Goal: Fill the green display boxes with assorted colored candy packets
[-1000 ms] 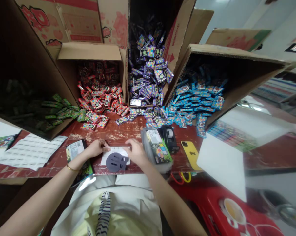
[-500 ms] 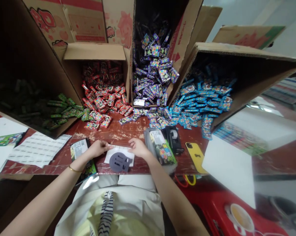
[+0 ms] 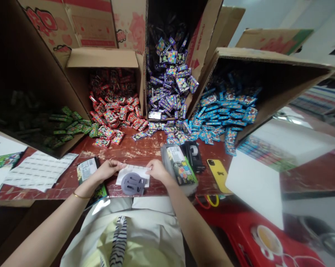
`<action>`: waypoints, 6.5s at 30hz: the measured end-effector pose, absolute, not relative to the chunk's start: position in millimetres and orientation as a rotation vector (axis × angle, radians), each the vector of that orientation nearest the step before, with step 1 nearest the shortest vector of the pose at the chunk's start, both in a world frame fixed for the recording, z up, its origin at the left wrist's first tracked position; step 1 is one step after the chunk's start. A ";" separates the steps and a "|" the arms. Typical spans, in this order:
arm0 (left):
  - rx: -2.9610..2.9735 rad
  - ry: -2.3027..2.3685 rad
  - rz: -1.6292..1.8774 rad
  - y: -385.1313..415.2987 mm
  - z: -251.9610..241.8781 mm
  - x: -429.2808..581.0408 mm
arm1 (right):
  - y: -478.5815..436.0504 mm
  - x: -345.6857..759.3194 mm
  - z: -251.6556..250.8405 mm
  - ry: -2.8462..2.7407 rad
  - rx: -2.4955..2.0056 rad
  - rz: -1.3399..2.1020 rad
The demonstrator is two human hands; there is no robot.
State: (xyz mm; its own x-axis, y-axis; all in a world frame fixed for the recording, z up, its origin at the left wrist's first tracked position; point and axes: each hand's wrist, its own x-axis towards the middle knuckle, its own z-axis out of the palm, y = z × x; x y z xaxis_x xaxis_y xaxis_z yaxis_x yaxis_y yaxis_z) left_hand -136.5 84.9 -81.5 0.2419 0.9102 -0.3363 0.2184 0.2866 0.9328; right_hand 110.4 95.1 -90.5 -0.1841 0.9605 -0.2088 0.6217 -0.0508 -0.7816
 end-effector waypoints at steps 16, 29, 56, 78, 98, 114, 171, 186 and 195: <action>1.597 1.449 0.848 80.4 -92.0 -139.1 | 95.0 111.5 -89.7 -1.920 -1.683 1.027; 1.472 1.490 0.817 80.8 -99.5 -138.4 | 94.9 111.6 -93.0 -1.929 -1.677 1.025; 1.588 1.560 0.677 89.7 -101.6 -141.0 | 95.7 115.9 -93.1 -1.837 -1.447 1.008; 1.602 1.648 0.836 81.9 -81.2 -125.1 | 87.5 123.0 -93.0 -1.309 -1.222 1.111; 0.889 1.704 1.524 -68.2 -88.1 -185.4 | 12.6 -55.0 -88.6 -1.416 -0.822 1.471; 1.123 1.355 1.449 -70.0 19.2 -128.0 | -44.8 11.9 9.3 -1.148 -0.663 1.377; 1.100 1.274 1.271 -51.4 14.5 -105.8 | -25.0 61.5 49.4 -1.690 -0.754 1.177; 0.957 1.266 1.314 -48.4 5.5 -103.7 | -4.4 46.2 44.0 -1.443 -0.739 1.328; 1.151 1.392 1.367 -50.3 14.0 -103.6 | 0.5 48.8 47.4 -1.701 -0.767 1.270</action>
State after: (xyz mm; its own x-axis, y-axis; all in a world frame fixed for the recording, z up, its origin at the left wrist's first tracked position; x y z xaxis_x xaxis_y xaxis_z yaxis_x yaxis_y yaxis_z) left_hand -103.6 -50.3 14.0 -0.2163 0.9759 0.0304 0.0478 -0.0205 0.9986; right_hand 48.8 0.5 47.4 -0.4446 0.8538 0.2708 -0.0169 0.2942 -0.9556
